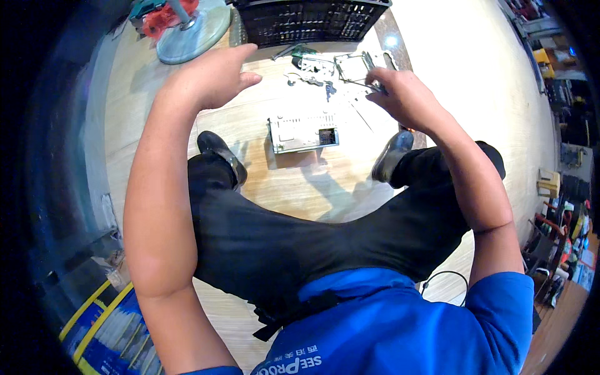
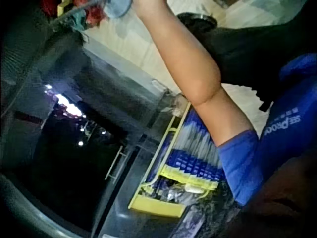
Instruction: The person assembles an electronic device housing by fitting a metal cover onto the unit and driving screws into the casing using a screwdriver.
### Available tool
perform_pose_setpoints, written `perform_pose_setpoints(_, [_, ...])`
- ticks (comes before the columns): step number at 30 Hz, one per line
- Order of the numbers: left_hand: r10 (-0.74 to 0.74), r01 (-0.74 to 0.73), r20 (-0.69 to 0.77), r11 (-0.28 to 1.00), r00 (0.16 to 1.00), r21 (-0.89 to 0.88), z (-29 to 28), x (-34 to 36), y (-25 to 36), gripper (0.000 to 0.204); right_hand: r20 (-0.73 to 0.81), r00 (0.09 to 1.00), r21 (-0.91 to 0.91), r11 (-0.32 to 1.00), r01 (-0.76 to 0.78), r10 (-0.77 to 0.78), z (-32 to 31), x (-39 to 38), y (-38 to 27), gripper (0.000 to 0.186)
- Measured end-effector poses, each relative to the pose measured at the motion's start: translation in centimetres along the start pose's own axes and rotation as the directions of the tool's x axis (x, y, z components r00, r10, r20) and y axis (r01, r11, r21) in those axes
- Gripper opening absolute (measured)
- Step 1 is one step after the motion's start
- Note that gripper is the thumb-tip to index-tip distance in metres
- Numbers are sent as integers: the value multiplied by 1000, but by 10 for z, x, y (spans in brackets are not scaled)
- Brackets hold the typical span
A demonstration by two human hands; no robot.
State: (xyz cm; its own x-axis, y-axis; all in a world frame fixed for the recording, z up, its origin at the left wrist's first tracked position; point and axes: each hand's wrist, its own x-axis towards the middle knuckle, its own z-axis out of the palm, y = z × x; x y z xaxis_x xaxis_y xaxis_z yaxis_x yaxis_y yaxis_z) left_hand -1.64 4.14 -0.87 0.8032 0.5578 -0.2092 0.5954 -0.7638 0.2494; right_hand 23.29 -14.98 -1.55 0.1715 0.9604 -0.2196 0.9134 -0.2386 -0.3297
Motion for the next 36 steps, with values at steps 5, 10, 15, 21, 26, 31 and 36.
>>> perform_pose_setpoints(5, [-12,11,46,1000,999,19,15,11,7,56,-113,965,36,970,241,-236,20,15,3,20])
perform_pose_setpoints(10, [-26,7,-198,996,980,-94,56,11,-2,52,6,951,46,950,309,-310,50,30,7,27])
perform_pose_setpoints(15, [-545,308,-213,707,811,-637,159,-7,10,44,-8,972,34,971,236,-236,49,45,4,20])
perform_pose_setpoints(21, [-624,563,39,674,780,-479,249,-25,41,58,-46,977,1,978,208,-208,54,41,24,17])
perform_pose_setpoints(26, [-482,482,99,794,870,-370,248,-16,53,81,183,969,-191,961,200,-165,84,35,47,15])
perform_pose_setpoints(31, [-535,552,139,801,834,-232,250,-15,67,101,223,973,-172,980,96,-56,96,26,64,27])
perform_pose_setpoints(36, [-539,587,237,769,809,-254,245,-12,61,111,222,973,-95,991,89,-66,97,20,66,27])
